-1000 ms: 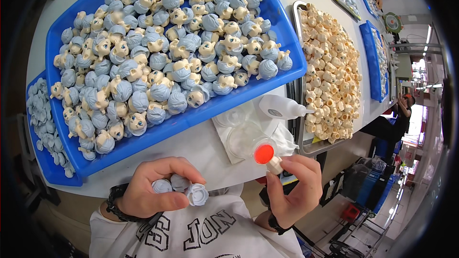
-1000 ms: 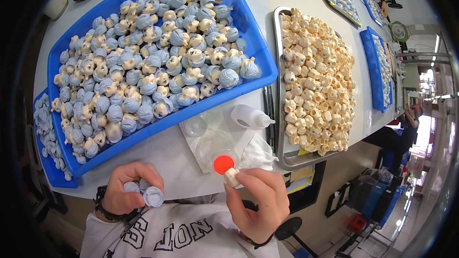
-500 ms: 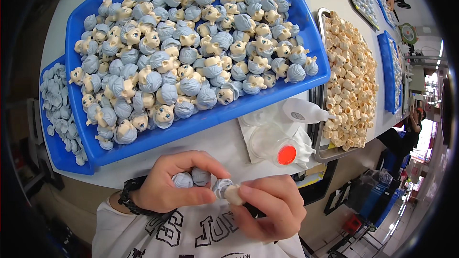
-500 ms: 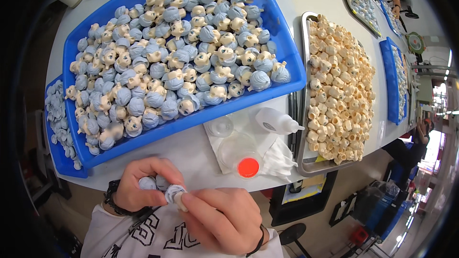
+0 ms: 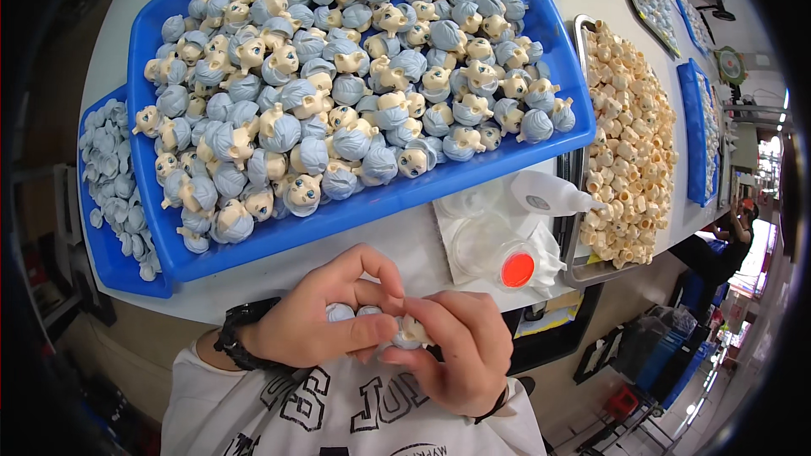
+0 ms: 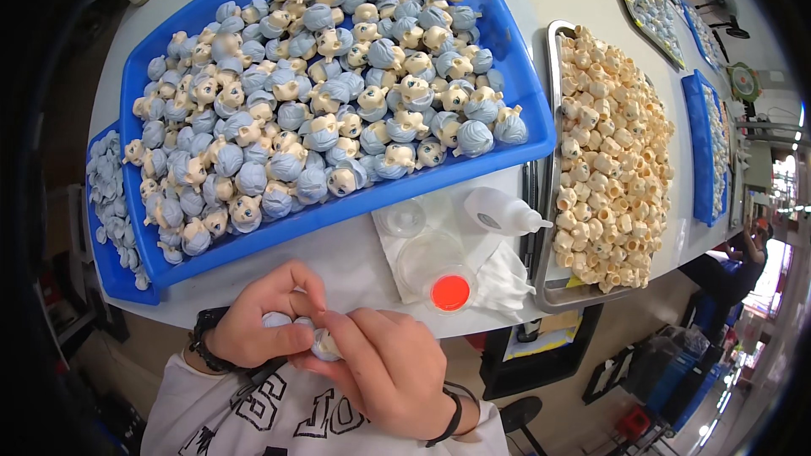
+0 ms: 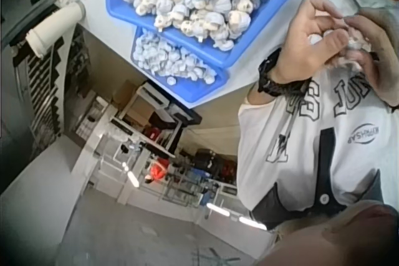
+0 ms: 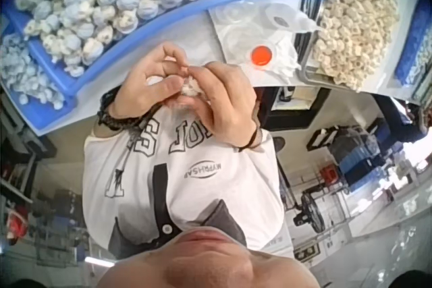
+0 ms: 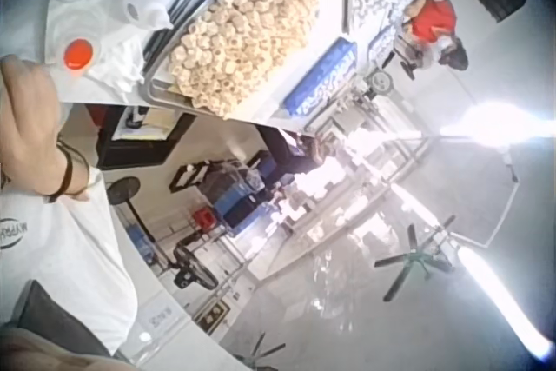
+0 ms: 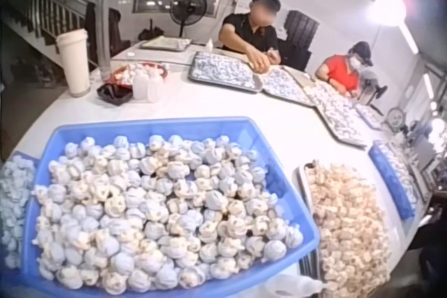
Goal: The person assembles small doll heads by inserting a white plastic piece into the neck opening of a blue and white painted head. They pick up a head from a blue tray, insert the piece, and place the assembled head onto a metal tray. The process is repeated continuously throughout the video.
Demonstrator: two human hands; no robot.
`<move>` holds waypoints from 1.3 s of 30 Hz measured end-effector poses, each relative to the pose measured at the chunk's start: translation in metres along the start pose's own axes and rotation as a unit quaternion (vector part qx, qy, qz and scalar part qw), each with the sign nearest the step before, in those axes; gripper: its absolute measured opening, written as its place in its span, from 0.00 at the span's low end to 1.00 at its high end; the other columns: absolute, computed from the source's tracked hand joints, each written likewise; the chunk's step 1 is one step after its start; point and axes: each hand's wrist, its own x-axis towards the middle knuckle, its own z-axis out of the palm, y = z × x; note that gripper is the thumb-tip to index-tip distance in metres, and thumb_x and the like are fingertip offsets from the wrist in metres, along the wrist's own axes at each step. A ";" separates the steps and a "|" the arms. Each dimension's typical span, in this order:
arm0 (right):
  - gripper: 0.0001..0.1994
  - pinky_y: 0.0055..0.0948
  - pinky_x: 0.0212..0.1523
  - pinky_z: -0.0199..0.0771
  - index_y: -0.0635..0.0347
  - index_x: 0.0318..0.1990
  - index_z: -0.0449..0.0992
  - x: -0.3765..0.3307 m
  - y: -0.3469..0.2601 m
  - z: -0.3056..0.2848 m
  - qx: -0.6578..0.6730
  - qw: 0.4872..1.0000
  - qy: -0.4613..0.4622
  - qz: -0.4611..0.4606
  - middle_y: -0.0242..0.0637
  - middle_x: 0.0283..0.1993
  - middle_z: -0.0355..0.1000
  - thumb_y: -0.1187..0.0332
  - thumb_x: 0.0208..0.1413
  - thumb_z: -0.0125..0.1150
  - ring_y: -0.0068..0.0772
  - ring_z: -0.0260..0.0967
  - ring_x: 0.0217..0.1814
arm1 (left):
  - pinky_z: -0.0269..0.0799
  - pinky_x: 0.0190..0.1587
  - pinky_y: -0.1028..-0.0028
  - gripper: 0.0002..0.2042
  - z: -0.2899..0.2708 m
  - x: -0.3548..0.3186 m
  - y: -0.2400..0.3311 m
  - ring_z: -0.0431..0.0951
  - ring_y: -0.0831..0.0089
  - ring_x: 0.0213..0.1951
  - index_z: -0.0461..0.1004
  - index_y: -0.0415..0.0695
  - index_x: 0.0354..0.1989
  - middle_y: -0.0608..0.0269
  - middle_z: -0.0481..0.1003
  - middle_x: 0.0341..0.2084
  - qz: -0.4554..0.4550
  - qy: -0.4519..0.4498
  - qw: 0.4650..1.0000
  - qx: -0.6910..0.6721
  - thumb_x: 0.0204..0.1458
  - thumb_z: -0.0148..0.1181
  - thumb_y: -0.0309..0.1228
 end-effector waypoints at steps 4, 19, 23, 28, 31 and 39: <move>0.20 0.25 0.19 0.60 0.65 0.36 0.73 -0.003 -0.006 0.009 -0.009 0.999 0.027 0.022 0.36 0.28 0.67 0.61 0.35 0.67 0.31 0.63 0.22 | 0.63 0.23 0.84 0.13 -0.001 0.001 0.000 0.68 0.84 0.21 0.56 0.41 0.43 0.63 0.70 0.26 -0.001 -0.013 1.000 0.013 0.53 0.51 0.28; 0.20 0.22 0.20 0.57 0.66 0.37 0.73 -0.019 0.012 -0.005 0.032 0.985 0.131 -0.111 0.32 0.31 0.67 0.60 0.39 0.64 0.27 0.62 0.24 | 0.62 0.29 0.79 0.16 0.001 0.009 -0.009 0.68 0.79 0.26 0.71 0.39 0.31 0.64 0.70 0.24 0.059 -0.123 0.976 0.170 0.42 0.65 0.39; 0.18 0.22 0.22 0.61 0.65 0.37 0.73 -0.018 0.010 -0.003 0.067 0.984 0.128 -0.103 0.34 0.32 0.67 0.63 0.39 0.64 0.29 0.63 0.26 | 0.62 0.27 0.79 0.16 -0.001 0.005 -0.010 0.68 0.78 0.25 0.70 0.39 0.32 0.65 0.70 0.24 0.094 -0.104 0.967 0.213 0.40 0.66 0.37; 0.18 0.23 0.25 0.65 0.62 0.38 0.74 -0.020 0.016 -0.002 0.125 0.982 0.110 -0.086 0.36 0.34 0.69 0.69 0.34 0.66 0.30 0.68 0.28 | 0.61 0.25 0.79 0.17 0.002 0.011 -0.013 0.68 0.80 0.24 0.70 0.40 0.34 0.66 0.70 0.24 0.161 -0.076 0.953 0.245 0.36 0.69 0.29; 0.19 0.23 0.25 0.65 0.62 0.38 0.75 -0.017 0.013 -0.003 0.109 0.985 0.110 -0.078 0.36 0.35 0.70 0.70 0.32 0.66 0.31 0.67 0.28 | 0.61 0.25 0.79 0.17 0.000 0.009 -0.012 0.67 0.81 0.24 0.70 0.40 0.35 0.67 0.69 0.24 0.112 -0.091 0.970 0.194 0.38 0.68 0.30; 0.20 0.23 0.25 0.65 0.62 0.38 0.75 -0.015 0.012 -0.003 0.109 0.983 0.124 -0.077 0.37 0.34 0.70 0.68 0.31 0.67 0.31 0.67 0.28 | 0.63 0.28 0.79 0.13 0.002 0.005 -0.009 0.68 0.79 0.26 0.69 0.39 0.36 0.65 0.70 0.25 0.128 -0.096 0.968 0.192 0.45 0.62 0.31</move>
